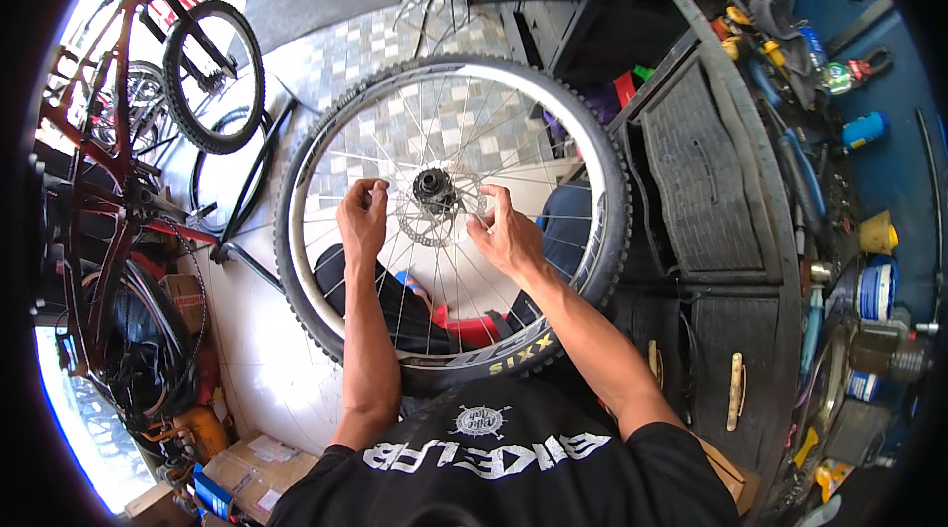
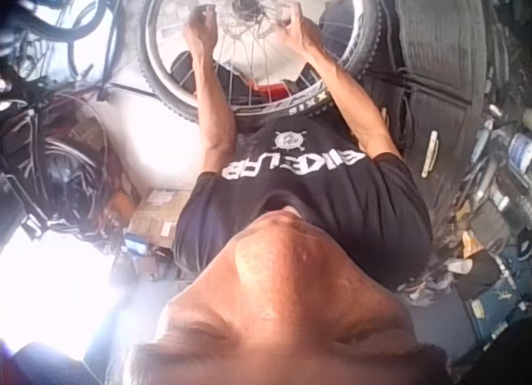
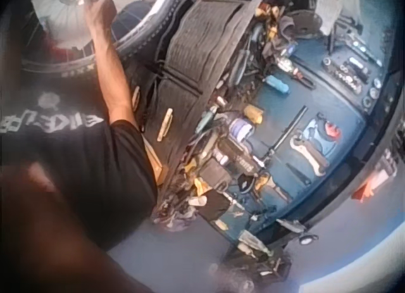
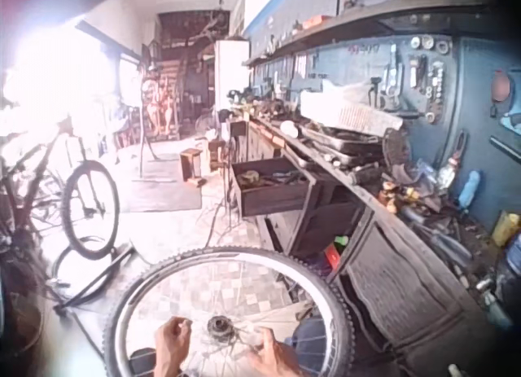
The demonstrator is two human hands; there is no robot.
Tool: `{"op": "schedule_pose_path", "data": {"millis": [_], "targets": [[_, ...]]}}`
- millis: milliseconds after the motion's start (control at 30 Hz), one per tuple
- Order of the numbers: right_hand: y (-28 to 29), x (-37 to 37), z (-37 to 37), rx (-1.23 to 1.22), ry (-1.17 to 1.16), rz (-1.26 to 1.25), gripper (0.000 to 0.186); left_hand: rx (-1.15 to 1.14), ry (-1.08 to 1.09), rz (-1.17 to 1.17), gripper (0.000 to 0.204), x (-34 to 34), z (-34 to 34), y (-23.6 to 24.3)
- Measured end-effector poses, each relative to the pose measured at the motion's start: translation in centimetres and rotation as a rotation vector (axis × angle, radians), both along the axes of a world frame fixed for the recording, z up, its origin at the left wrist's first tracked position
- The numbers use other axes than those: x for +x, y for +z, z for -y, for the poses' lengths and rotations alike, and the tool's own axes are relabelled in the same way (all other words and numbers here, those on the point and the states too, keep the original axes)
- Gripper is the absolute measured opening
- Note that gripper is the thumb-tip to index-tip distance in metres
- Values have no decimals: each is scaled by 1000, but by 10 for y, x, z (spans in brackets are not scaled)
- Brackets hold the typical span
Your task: The person adjusts the hub of a bicycle wheel resting on their lap, using fingers to manipulate small components and a tool to tighten or loosen parts. They rotate the wheel and continue adjusting the hub mechanism.
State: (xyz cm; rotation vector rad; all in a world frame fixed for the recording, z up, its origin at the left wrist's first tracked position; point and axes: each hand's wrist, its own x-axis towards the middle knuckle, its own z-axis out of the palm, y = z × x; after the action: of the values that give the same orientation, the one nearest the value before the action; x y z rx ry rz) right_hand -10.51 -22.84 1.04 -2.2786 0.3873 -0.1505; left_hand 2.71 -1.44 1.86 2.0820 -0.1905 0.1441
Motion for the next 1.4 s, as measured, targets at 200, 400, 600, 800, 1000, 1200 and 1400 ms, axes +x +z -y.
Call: {"op": "schedule_pose_path", "data": {"millis": [200,400,600,800,1000,1200,1400], "targets": [[-6,-3,1,5,-51,55,59,-72,-9,68,22,-2,0,-12],[0,-22,-9,5,-107,56,62,-305,-49,91,20,-19,3,-20],[3,-24,1,9,-26,-7,61,-490,-218,-17,27,-23,69,32],[3,-19,11,26,50,30,61,-777,-364,-178,30,-43,132,66],[17,-31,18,-361,-45,340,27,-786,-238,-379,22,-49,125,21],[140,-82,65,-616,-66,487,21,-846,-227,-314,24,-38,114,12],[315,-187,121,-1100,-345,545,41,-770,-281,-261,26,-45,121,7]]}}
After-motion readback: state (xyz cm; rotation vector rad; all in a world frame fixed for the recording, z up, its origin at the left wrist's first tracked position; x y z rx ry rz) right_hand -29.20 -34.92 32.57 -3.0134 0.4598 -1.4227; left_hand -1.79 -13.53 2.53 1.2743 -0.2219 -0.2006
